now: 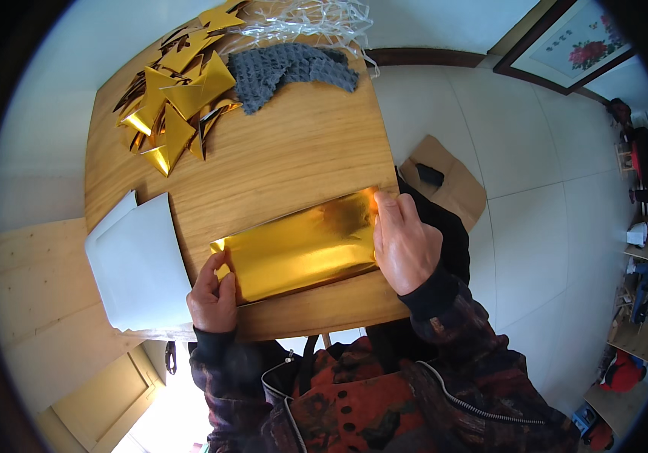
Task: The person folds a sheet of gold paper into a small triangular packet by hand, pressing creases and tucking flaps. They place the finished packet on the table and repeat the process with another sheet.
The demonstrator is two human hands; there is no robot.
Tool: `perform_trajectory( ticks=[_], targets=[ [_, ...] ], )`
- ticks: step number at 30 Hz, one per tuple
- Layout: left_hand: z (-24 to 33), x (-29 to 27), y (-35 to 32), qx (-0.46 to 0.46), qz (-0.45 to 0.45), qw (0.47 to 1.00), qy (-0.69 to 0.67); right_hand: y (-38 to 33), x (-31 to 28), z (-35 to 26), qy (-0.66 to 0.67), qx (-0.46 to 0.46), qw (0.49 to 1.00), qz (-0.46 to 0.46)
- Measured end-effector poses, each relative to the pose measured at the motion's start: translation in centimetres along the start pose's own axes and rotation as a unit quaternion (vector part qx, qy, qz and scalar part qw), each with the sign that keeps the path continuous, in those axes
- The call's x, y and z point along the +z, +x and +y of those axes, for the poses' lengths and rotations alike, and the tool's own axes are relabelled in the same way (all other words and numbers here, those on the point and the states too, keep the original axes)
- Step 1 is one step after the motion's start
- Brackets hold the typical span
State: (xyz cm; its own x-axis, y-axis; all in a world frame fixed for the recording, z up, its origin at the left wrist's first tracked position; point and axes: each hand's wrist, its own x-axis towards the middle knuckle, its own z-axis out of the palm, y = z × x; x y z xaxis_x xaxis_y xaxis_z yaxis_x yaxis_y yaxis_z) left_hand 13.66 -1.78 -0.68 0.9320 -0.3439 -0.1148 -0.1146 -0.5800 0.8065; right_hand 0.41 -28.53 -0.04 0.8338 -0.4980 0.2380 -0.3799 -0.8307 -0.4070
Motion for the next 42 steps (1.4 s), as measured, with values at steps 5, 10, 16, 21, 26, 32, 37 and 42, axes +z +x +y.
perform_trajectory(
  ticks=[5, 10, 16, 21, 26, 32, 37, 42],
  targets=[
    [0.5, -0.2, 0.2, -0.002, -0.010, 1.000, 0.009, -0.2, 0.3, 0.0, -0.014, 0.006, 1.000, -0.002],
    [0.9, -0.3, 0.2, -0.007, -0.019, 0.999, 0.030, -0.3, 0.5, 0.0, 0.002, 0.015, 1.000, -0.009],
    [1.0, -0.2, 0.2, -0.010, -0.021, 0.999, 0.027, -0.2, 0.2, 0.2, -0.018, -0.005, 1.000, -0.020],
    [0.5, -0.1, 0.2, -0.019, -0.020, 1.000, -0.013, -0.2, 0.3, 0.2, -0.015, -0.003, 1.000, -0.021],
    [-0.5, 0.1, 0.3, -0.009, -0.012, 0.999, -0.034, -0.2, 0.4, 0.3, -0.011, -0.008, 1.000, -0.013],
    [-0.7, 0.1, 0.1, -0.006, -0.014, 0.999, -0.033, -0.2, 0.4, 0.3, 0.001, -0.008, 1.000, -0.007],
    [-0.2, 0.2, 0.2, -0.023, -0.015, 0.997, -0.071, -0.2, 0.4, 0.3, -0.005, -0.011, 1.000, -0.008],
    [0.3, 0.0, 0.4, -0.026, -0.040, 0.998, -0.039, -0.2, 0.5, 0.3, -0.022, -0.020, 1.000, -0.002]
  ],
)
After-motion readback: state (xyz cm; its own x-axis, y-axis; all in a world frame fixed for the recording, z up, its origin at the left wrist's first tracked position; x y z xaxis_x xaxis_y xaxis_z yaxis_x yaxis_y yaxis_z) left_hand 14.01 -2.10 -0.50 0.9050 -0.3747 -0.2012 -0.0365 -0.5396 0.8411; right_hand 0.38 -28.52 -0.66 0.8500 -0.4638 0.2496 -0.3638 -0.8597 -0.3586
